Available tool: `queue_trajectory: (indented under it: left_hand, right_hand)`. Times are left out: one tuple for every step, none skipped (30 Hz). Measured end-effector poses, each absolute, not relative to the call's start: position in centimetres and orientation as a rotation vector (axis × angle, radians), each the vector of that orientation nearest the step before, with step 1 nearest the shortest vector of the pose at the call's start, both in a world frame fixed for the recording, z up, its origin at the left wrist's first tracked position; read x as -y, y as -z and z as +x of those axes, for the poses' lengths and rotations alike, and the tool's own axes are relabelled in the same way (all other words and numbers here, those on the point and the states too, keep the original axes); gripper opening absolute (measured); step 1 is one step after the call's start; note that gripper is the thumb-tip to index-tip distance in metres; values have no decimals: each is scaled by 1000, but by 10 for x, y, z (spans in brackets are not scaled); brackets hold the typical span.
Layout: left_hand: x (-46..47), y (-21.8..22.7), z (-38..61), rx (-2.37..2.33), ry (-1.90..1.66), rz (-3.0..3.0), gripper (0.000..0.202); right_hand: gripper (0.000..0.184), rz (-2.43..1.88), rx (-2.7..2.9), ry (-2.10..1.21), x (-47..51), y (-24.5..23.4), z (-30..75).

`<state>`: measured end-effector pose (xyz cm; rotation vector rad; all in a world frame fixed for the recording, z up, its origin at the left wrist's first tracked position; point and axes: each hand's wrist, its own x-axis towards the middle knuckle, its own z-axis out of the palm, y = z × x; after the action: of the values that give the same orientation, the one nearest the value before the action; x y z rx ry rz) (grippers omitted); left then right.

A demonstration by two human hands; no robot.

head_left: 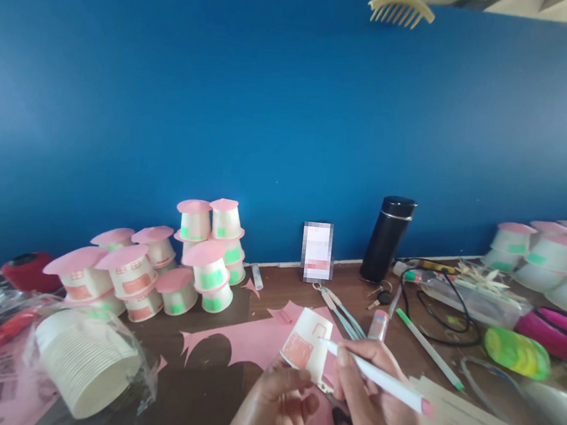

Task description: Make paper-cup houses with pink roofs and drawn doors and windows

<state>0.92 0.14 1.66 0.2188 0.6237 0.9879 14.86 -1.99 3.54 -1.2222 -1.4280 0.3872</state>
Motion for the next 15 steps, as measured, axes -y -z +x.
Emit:
queue_trajectory:
  left_hand:
    - [-1,-16,9,-615,-984,233,15]
    - [-1,-16,9,-607,-983,245,15]
    - [-1,-16,9,-601,-983,256,16]
    - [0,-16,9,-595,-981,266,17]
    - [0,-16,9,-589,-977,275,19]
    - [0,-17,9,-584,-974,281,21]
    - [0,-17,9,-582,-973,285,24]
    - [0,-18,9,-583,-973,288,27]
    - [0,-18,9,-585,-974,289,29]
    - [0,-19,9,-585,-975,291,31]
    - [0,-19,9,-582,-974,295,32]
    - [0,-19,9,-578,-973,301,33]
    - [0,-20,9,-576,-971,305,33]
    - [0,-21,9,-576,-970,307,34]
    - [0,-22,9,-578,-971,307,34]
  right_hand:
    - [9,-1224,1429,-387,19,-34,149]
    - [9,-1224,1431,-387,19,-34,149]
    - [9,-1223,1430,-387,18,-33,149]
    - [10,-1221,1429,-388,18,-32,149]
    - [10,-1219,1429,-389,17,-31,149]
    - [10,-1220,1430,-394,17,-30,149]
    - [10,-1221,1429,-399,16,-30,148]
    - [11,-1221,1426,-402,16,-30,148]
    - [11,-1221,1422,-407,16,-30,148]
    - [12,-1219,1417,-411,16,-30,148]
    - [12,-1217,1413,-415,16,-30,147]
    - [13,-1216,1412,-416,16,-31,147]
    - [13,-1218,1414,-415,17,-31,147]
    - [13,-1224,1419,-415,17,-32,147]
    - [14,-1230,1421,-414,17,-32,146]
